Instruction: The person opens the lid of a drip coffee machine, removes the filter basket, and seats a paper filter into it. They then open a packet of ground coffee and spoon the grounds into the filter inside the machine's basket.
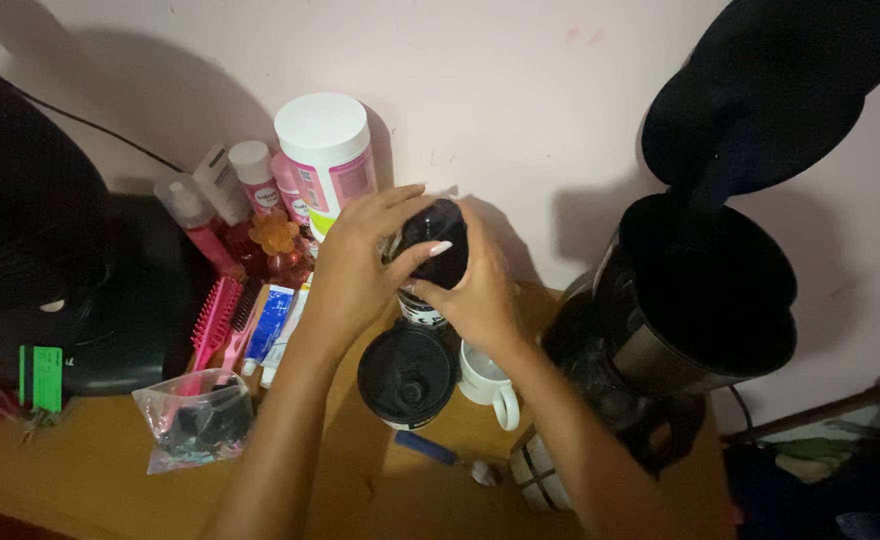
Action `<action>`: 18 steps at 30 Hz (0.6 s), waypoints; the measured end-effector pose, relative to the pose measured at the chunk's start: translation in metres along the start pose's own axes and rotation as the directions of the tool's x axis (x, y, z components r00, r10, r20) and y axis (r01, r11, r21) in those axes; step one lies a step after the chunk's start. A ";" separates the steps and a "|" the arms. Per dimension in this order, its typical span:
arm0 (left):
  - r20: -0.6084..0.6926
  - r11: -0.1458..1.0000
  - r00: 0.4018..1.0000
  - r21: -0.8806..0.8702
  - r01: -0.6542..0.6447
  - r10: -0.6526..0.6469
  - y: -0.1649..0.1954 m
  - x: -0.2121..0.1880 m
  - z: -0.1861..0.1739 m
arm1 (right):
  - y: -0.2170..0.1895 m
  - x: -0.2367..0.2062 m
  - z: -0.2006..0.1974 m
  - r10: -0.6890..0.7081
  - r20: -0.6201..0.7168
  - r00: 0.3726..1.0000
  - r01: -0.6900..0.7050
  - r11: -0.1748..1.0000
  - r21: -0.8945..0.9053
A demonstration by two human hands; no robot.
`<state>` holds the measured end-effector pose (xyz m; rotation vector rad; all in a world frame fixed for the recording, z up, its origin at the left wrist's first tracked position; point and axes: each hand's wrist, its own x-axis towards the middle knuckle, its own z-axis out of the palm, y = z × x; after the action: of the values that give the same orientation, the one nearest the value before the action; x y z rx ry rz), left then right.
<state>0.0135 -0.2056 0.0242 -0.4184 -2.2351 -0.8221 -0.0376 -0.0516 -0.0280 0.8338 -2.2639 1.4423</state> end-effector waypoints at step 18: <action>-0.048 0.996 0.998 0.080 -0.041 0.045 0.033 -0.012 -0.006 | -0.050 -0.013 -0.037 -0.071 0.007 0.997 0.071 0.991 -0.113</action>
<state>0.0412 -0.1857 0.0332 -0.4026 -2.1965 -0.7111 0.0029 -0.0299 0.0157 0.8718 -2.2704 1.2697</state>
